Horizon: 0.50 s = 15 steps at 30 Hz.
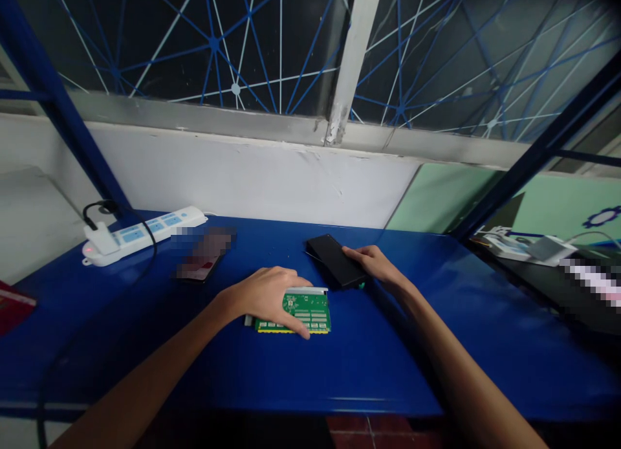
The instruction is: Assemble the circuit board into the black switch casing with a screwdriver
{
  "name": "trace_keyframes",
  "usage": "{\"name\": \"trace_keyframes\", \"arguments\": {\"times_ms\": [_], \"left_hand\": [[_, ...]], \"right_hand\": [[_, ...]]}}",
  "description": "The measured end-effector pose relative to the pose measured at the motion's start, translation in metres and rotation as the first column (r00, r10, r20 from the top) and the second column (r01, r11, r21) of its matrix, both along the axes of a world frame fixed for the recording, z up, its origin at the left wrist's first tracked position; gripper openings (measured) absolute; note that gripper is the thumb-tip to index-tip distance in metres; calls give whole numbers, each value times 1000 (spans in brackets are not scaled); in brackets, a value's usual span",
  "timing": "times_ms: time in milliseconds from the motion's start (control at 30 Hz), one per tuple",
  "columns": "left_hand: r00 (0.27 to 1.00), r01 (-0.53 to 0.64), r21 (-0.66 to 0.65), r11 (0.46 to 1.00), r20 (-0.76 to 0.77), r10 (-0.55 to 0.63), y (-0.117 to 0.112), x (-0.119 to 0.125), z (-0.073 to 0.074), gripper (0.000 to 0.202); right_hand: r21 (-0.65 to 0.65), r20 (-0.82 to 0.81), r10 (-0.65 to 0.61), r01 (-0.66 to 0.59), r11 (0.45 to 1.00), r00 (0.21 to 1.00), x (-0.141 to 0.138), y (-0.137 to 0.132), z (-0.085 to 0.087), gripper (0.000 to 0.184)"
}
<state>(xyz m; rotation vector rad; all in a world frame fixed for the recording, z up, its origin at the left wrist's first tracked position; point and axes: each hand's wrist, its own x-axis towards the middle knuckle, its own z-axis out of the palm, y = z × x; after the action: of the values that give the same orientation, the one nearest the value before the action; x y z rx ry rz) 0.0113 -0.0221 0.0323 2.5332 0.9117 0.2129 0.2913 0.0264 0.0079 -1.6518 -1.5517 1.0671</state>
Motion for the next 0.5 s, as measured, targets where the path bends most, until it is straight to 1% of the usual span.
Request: {"name": "trace_keyframes", "arguments": {"times_ms": [67,133,167,233,333,400,500], "left_hand": [[1000,14,10,1000,19,-14,-1,0,-1,84],[999,29,13,999,41,-30,-2,0,-2,85],[998,34,14,999,49,-35,-2,0,-2,86],[998,40,10,999,51,-41,-3,1,-2,87],[998,42,6,999,42,-42,-4,1,-3,87],[998,46,11,999,34,-46,-5,1,-4,86],[998,47,50,998,33,-48,-6,3,-6,84]], "right_hand": [[-19,-112,24,-26,999,993,-2,-1,1,56],[14,-147,-37,39,999,988,1,2,-1,56],[49,-131,-89,96,994,987,4,4,-2,55],[135,-69,-210,218,967,975,10,10,-6,54],[198,-10,-299,295,935,954,18,16,-13,52],[225,32,-311,297,928,950,18,17,-16,51],[252,85,-275,246,936,958,14,15,-17,51]]}}
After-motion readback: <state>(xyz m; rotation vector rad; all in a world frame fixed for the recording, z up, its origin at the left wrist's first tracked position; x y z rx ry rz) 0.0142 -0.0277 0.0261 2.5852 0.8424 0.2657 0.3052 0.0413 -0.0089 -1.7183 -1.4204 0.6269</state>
